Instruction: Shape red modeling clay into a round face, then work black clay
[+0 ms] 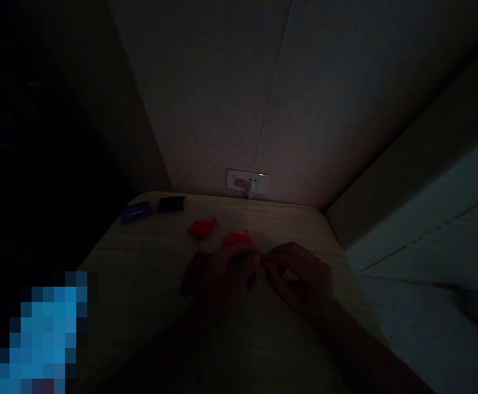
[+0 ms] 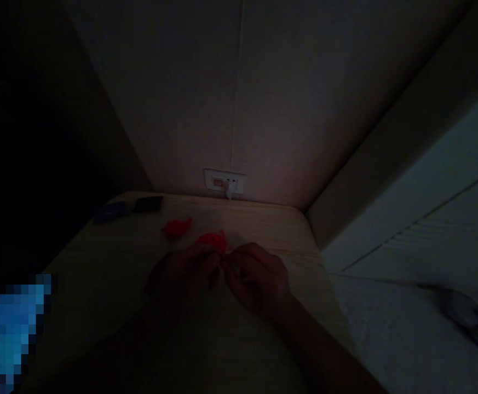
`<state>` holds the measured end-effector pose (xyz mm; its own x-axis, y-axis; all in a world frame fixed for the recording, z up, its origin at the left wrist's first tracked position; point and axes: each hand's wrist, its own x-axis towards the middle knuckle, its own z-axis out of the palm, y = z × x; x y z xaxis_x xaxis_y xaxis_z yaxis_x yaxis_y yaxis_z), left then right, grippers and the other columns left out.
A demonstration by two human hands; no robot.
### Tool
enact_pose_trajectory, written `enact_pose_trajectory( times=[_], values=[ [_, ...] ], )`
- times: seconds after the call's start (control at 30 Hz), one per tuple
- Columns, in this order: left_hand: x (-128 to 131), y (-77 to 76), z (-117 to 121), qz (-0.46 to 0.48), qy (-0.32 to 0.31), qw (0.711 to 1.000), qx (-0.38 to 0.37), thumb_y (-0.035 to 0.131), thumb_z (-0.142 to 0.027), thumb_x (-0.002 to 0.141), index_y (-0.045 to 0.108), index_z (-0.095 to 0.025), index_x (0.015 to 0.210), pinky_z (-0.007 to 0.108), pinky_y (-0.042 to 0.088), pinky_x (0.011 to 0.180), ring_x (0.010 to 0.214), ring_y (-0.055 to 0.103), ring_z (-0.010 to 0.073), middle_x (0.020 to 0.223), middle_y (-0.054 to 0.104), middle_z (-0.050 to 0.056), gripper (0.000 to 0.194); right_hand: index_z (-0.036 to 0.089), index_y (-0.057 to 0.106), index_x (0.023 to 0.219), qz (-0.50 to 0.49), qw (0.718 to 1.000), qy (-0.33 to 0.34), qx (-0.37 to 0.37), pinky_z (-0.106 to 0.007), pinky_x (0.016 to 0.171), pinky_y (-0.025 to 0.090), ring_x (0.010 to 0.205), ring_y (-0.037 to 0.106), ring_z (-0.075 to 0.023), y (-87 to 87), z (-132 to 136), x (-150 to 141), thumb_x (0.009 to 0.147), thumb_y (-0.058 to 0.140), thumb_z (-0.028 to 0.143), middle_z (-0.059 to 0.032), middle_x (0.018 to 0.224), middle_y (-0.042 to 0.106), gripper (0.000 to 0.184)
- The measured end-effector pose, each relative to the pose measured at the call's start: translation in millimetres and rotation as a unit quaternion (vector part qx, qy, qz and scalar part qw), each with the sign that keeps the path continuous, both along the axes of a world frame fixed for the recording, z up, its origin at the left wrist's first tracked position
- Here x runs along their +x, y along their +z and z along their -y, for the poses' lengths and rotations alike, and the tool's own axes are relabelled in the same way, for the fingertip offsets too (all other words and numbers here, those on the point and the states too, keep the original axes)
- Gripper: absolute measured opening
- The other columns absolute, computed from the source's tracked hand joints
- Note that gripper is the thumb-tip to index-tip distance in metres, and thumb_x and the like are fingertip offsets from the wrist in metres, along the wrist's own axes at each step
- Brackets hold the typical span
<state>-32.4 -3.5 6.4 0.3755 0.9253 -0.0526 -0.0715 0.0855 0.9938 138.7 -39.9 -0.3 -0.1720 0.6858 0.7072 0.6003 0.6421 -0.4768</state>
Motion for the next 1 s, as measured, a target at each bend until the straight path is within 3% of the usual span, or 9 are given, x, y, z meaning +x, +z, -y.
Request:
enact_pose_trajectory(
  times=[0.27,0.73,1.0],
  values=[
    [0.1,4.6,-1.1,-0.005,0.007,1.0,-0.03,0.065,-0.036,0.087,0.07,-0.017,0.078,0.023,0.044,0.052,0.051,0.053,0.0118,0.053,0.06,-0.001,0.022,0.023,0.072,0.106,-0.02,1.0,-0.008,-0.006,-0.028,0.052,0.054,0.059,0.062,-0.0144,3.2,-1.2,-3.7,0.087,0.071,0.011,-0.0048,0.082,0.071,0.022],
    [-0.3,7.5,-0.9,0.008,-0.009,0.998,-0.056,0.068,-0.035,0.083,0.071,-0.016,0.081,0.025,0.045,0.054,0.051,0.054,0.0124,0.054,0.061,-0.001,0.019,0.022,0.07,0.094,-0.021,1.0,-0.007,-0.003,-0.027,0.05,0.053,0.059,0.062,-0.0142,5.3,-1.6,-3.7,0.088,0.068,0.008,-0.0056,0.081,0.07,0.015],
    [1.9,-5.0,-2.9,0.073,-0.02,0.993,-0.085,0.071,-0.04,0.082,0.069,-0.015,0.086,0.023,0.042,0.05,0.049,0.052,0.0107,0.055,0.059,-0.002,0.025,0.024,0.073,0.101,-0.025,0.999,-0.022,0.014,-0.027,0.049,0.054,0.058,0.062,-0.0142,5.0,-0.7,-4.5,0.089,0.071,0.011,-0.005,0.081,0.071,0.018]
  ],
)
